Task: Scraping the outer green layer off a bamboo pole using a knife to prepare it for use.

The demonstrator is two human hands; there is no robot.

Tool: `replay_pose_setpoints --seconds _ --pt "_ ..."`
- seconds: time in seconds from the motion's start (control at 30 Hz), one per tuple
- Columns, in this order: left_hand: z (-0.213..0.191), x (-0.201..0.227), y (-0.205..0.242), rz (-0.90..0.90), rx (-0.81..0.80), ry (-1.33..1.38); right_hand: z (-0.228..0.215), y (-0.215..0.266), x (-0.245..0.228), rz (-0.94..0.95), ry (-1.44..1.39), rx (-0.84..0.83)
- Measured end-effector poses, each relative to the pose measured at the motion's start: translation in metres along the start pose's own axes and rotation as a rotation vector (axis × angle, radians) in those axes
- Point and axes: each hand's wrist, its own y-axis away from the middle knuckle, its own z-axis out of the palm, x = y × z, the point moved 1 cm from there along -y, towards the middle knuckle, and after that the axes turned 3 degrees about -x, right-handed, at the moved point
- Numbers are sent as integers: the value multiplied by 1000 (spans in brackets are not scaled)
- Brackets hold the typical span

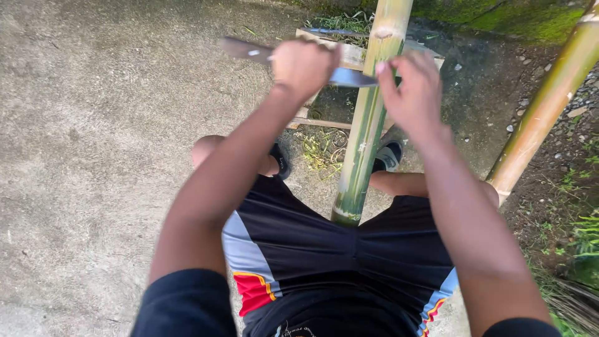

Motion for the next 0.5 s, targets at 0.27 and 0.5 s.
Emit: replay_pose_setpoints --seconds 0.27,0.5 --pt "97 75 -102 -24 367 296 47 -48 119 21 208 -60" --pt "145 72 -110 -55 385 314 89 -43 152 157 271 -95"
